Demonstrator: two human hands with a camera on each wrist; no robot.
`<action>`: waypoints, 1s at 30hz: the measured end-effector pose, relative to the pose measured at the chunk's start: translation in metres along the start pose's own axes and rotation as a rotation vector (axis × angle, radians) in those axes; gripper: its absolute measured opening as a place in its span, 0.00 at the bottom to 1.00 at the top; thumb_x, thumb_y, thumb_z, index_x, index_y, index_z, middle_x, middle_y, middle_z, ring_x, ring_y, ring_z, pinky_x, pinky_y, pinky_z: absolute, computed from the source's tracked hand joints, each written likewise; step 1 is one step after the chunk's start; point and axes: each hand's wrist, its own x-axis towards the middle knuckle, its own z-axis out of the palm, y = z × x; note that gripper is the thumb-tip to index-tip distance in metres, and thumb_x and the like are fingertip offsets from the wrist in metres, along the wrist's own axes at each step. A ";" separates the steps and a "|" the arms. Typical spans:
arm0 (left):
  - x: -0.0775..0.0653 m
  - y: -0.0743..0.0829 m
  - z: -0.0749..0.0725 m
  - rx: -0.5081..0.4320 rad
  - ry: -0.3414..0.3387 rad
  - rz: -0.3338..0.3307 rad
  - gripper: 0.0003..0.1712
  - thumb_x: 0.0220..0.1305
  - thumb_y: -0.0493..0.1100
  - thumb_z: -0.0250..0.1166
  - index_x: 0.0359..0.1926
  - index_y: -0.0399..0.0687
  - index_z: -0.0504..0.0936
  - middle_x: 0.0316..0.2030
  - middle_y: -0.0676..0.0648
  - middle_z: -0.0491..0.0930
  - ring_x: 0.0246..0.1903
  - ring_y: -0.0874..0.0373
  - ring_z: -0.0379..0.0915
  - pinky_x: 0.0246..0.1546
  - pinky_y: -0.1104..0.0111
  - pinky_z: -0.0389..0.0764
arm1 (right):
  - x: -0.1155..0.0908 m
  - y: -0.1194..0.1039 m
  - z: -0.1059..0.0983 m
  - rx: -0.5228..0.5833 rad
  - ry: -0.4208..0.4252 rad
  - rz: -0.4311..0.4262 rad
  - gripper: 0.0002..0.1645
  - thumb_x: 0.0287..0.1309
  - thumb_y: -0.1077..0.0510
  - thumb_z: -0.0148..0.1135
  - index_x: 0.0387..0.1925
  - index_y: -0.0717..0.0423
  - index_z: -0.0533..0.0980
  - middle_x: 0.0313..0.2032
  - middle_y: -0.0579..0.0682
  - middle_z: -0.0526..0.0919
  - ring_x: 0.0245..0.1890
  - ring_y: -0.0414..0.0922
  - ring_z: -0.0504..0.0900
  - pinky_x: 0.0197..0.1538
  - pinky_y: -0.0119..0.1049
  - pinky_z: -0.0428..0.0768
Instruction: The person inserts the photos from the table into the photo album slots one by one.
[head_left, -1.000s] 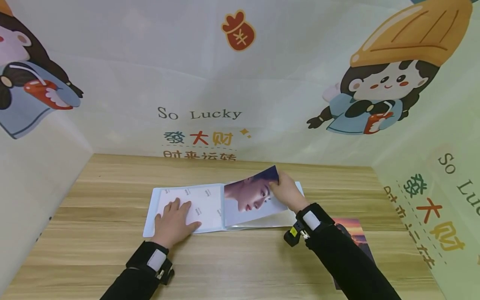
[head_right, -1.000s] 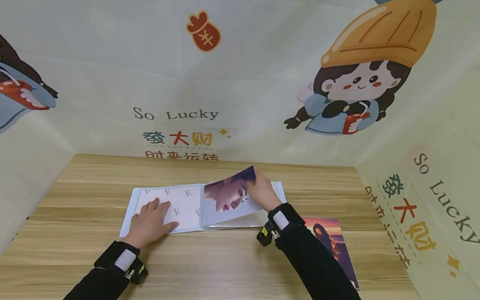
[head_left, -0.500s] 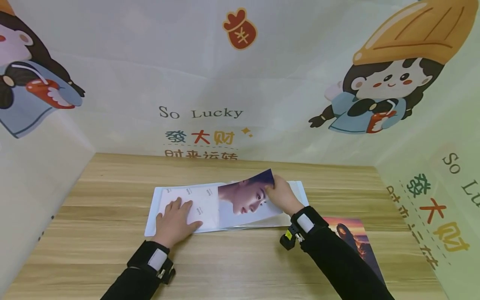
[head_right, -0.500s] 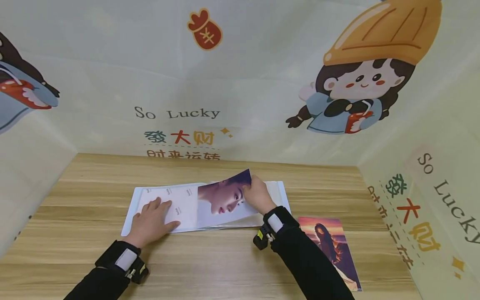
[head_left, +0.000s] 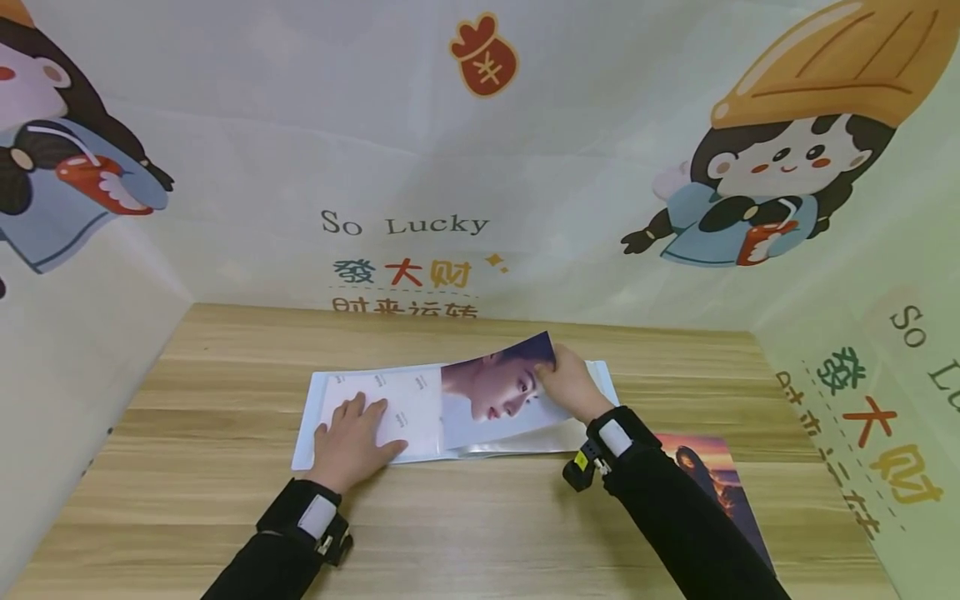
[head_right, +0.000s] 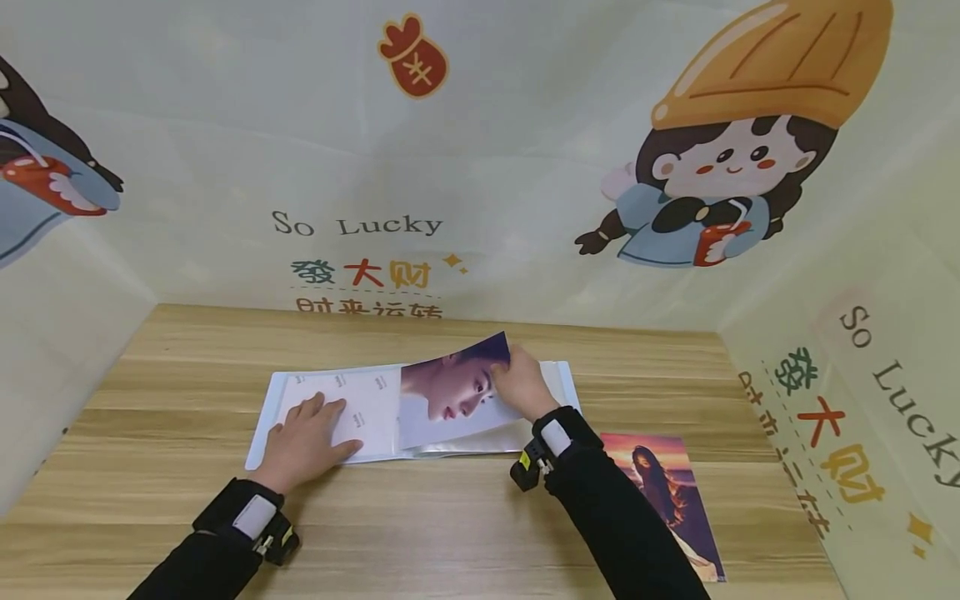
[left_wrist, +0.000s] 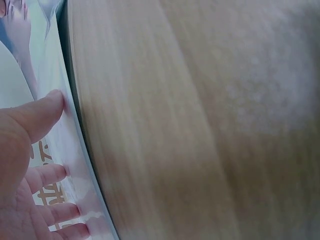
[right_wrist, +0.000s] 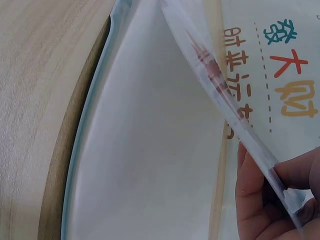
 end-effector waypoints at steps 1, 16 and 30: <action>0.000 0.000 0.000 -0.002 -0.001 -0.001 0.41 0.67 0.53 0.73 0.72 0.32 0.73 0.74 0.21 0.61 0.73 0.23 0.56 0.65 0.25 0.62 | 0.001 0.000 -0.001 -0.006 -0.005 -0.007 0.21 0.73 0.66 0.53 0.59 0.79 0.71 0.57 0.77 0.79 0.58 0.68 0.80 0.62 0.59 0.79; 0.002 0.001 -0.001 -0.012 -0.010 -0.002 0.42 0.67 0.52 0.73 0.72 0.32 0.72 0.74 0.22 0.60 0.74 0.23 0.55 0.65 0.25 0.61 | 0.013 -0.002 -0.004 -0.056 -0.035 -0.101 0.21 0.74 0.67 0.54 0.61 0.80 0.70 0.56 0.77 0.80 0.58 0.69 0.80 0.62 0.59 0.79; 0.001 -0.001 0.002 -0.014 0.017 0.006 0.42 0.66 0.53 0.73 0.71 0.32 0.73 0.73 0.21 0.62 0.73 0.23 0.56 0.64 0.25 0.62 | 0.003 -0.002 0.031 0.052 -0.002 -0.006 0.20 0.73 0.65 0.54 0.57 0.78 0.71 0.56 0.76 0.80 0.58 0.66 0.80 0.62 0.58 0.79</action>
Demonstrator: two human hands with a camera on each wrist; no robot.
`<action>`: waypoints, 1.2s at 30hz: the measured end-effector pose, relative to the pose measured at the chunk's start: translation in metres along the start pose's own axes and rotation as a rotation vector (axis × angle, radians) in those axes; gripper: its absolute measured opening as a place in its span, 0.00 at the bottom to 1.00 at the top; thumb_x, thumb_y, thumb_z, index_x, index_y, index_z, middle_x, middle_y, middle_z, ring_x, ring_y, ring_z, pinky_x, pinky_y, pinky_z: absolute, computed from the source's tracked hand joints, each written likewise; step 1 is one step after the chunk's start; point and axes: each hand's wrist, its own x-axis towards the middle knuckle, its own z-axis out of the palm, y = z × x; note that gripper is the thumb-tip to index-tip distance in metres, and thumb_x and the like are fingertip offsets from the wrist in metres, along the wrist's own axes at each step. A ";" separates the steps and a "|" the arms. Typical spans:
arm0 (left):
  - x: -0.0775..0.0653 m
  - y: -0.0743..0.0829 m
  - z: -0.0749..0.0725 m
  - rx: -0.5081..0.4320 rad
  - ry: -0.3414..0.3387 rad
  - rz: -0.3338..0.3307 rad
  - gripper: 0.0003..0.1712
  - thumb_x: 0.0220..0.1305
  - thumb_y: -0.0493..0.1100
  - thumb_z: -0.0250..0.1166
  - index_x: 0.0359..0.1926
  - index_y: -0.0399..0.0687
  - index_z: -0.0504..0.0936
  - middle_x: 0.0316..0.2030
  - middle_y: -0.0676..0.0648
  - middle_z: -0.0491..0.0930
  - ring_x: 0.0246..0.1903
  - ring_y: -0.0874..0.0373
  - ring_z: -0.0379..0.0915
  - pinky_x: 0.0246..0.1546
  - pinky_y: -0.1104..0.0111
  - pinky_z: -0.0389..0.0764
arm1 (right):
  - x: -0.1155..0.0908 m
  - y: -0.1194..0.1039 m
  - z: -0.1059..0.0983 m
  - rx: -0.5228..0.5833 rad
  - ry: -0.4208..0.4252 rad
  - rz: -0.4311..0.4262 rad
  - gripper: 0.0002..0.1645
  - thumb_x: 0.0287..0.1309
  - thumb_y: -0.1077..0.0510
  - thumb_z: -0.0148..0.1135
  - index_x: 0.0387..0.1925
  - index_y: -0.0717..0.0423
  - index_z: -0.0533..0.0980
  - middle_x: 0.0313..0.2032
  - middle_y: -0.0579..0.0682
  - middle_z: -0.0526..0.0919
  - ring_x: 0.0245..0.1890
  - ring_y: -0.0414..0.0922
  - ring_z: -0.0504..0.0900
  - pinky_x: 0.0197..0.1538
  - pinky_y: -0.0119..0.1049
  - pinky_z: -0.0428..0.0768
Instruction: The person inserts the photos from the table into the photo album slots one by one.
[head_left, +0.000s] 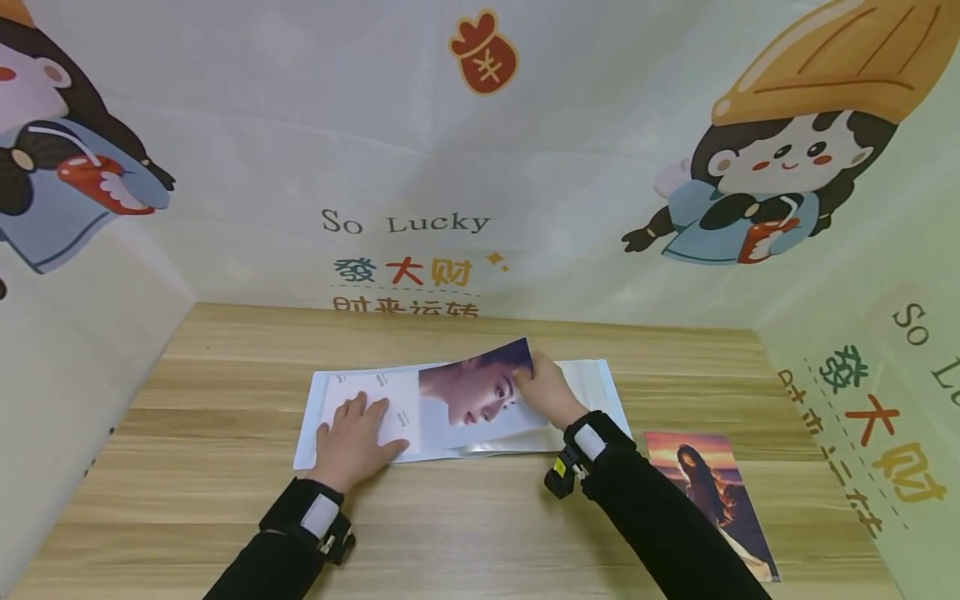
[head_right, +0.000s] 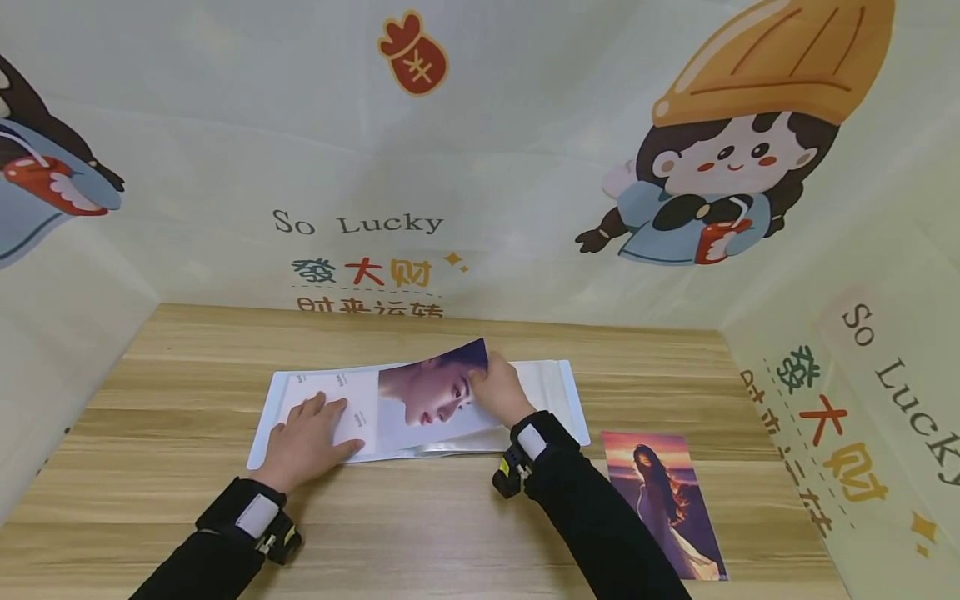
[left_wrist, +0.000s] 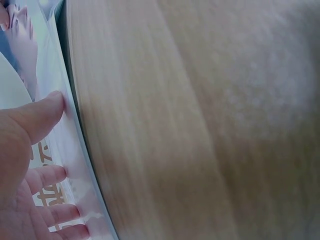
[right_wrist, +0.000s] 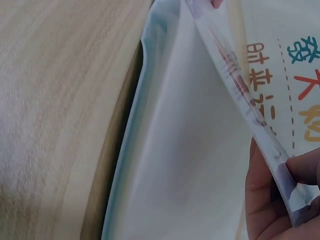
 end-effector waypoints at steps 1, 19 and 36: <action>0.000 0.000 0.000 -0.001 0.003 0.001 0.42 0.66 0.53 0.74 0.71 0.32 0.73 0.73 0.22 0.62 0.73 0.23 0.56 0.64 0.25 0.62 | -0.001 0.000 0.001 0.004 -0.005 0.022 0.21 0.73 0.64 0.54 0.58 0.79 0.70 0.56 0.76 0.79 0.58 0.66 0.80 0.62 0.58 0.79; -0.002 -0.003 0.002 -0.006 -0.014 -0.003 0.42 0.67 0.53 0.72 0.72 0.32 0.72 0.73 0.21 0.60 0.73 0.23 0.56 0.64 0.24 0.62 | -0.028 -0.029 -0.029 0.038 -0.161 0.180 0.33 0.80 0.59 0.47 0.71 0.83 0.60 0.72 0.77 0.65 0.74 0.70 0.65 0.73 0.61 0.68; -0.002 0.000 0.000 -0.042 0.012 0.010 0.41 0.67 0.52 0.72 0.72 0.32 0.72 0.73 0.21 0.60 0.73 0.23 0.55 0.64 0.24 0.61 | -0.027 -0.046 0.009 0.001 -0.129 0.090 0.30 0.70 0.63 0.51 0.65 0.83 0.69 0.66 0.75 0.74 0.67 0.65 0.75 0.68 0.56 0.75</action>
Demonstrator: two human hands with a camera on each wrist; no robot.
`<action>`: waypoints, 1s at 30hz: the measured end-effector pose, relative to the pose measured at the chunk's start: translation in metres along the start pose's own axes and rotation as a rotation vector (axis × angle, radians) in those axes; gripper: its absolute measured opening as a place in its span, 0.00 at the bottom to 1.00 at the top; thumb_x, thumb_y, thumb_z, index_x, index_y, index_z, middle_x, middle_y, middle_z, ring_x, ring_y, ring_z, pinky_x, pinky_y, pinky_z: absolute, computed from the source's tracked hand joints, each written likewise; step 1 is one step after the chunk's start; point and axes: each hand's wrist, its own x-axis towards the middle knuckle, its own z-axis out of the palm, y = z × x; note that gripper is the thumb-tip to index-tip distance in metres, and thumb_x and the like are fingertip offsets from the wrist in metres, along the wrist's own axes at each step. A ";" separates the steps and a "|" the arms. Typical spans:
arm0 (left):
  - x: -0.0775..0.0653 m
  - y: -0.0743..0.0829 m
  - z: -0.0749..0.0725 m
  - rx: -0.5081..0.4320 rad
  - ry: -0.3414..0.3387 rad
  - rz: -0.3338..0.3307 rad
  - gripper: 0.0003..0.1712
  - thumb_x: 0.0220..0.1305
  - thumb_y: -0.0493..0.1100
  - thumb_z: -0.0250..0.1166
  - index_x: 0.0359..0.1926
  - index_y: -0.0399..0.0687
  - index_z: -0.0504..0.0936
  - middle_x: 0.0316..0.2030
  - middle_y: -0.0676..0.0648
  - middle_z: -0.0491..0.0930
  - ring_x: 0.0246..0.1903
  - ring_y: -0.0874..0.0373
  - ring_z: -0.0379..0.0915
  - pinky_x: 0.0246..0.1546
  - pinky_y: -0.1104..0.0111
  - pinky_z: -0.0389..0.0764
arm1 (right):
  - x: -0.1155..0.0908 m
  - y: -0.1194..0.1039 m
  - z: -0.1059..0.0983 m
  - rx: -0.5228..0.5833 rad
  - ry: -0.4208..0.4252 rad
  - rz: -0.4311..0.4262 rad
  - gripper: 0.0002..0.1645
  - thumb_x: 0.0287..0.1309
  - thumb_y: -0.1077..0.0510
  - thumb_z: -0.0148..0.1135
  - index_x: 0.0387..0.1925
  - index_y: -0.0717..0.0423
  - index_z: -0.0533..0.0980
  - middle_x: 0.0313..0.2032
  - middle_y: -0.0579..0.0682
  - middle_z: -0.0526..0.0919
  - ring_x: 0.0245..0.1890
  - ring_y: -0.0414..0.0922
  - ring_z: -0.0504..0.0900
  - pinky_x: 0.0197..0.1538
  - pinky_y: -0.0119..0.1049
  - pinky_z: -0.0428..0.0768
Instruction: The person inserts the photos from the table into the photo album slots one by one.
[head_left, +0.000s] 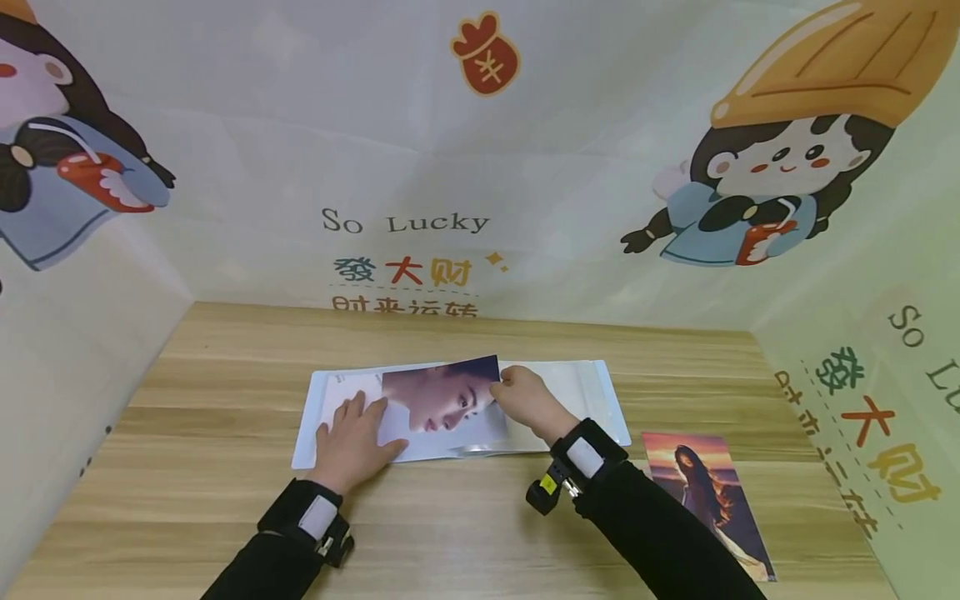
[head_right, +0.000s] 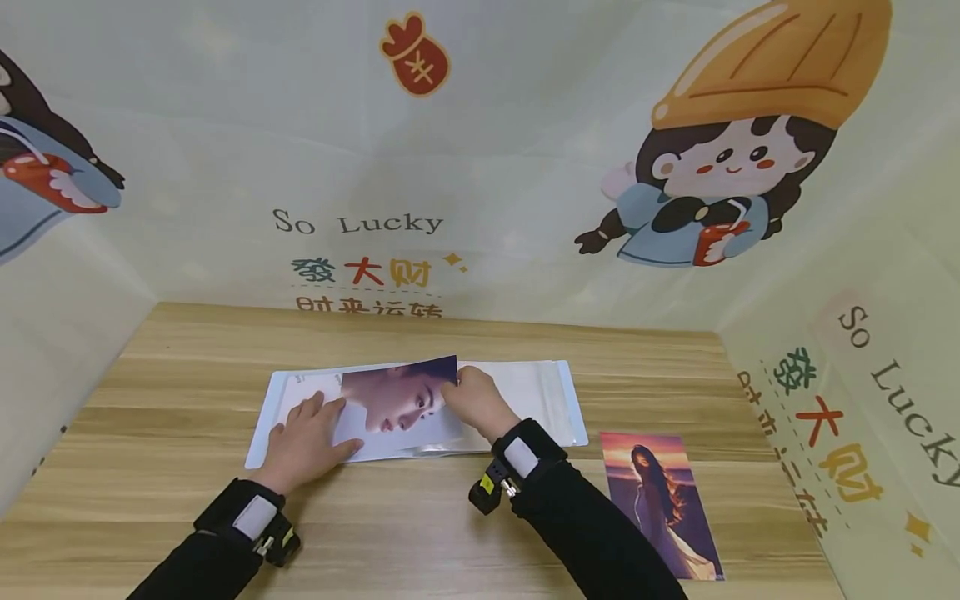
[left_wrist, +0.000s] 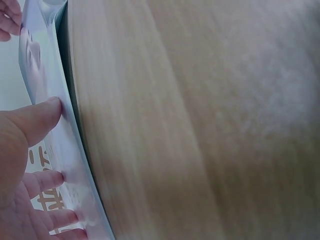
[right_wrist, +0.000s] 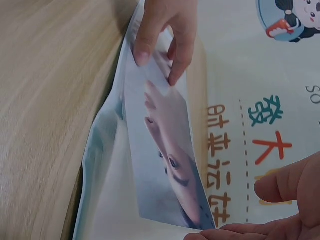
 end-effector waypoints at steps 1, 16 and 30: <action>0.000 0.000 0.000 -0.001 0.005 0.003 0.41 0.67 0.52 0.72 0.72 0.32 0.72 0.73 0.21 0.61 0.73 0.23 0.55 0.64 0.24 0.61 | 0.000 -0.001 0.002 -0.004 -0.001 -0.005 0.29 0.70 0.63 0.51 0.64 0.83 0.70 0.65 0.75 0.75 0.66 0.65 0.75 0.68 0.56 0.76; 0.002 0.001 0.002 -0.007 0.039 0.009 0.40 0.65 0.51 0.74 0.70 0.32 0.74 0.72 0.21 0.63 0.72 0.24 0.58 0.61 0.22 0.61 | 0.007 -0.019 0.039 0.073 -0.074 -0.032 0.20 0.67 0.67 0.50 0.21 0.50 0.56 0.22 0.44 0.56 0.20 0.39 0.57 0.24 0.29 0.57; 0.001 0.003 0.003 -0.013 0.032 0.014 0.39 0.66 0.50 0.73 0.69 0.31 0.74 0.72 0.20 0.62 0.73 0.23 0.56 0.62 0.20 0.58 | 0.009 -0.022 0.067 0.086 -0.054 -0.078 0.09 0.65 0.68 0.51 0.28 0.66 0.70 0.25 0.51 0.67 0.23 0.42 0.64 0.27 0.31 0.62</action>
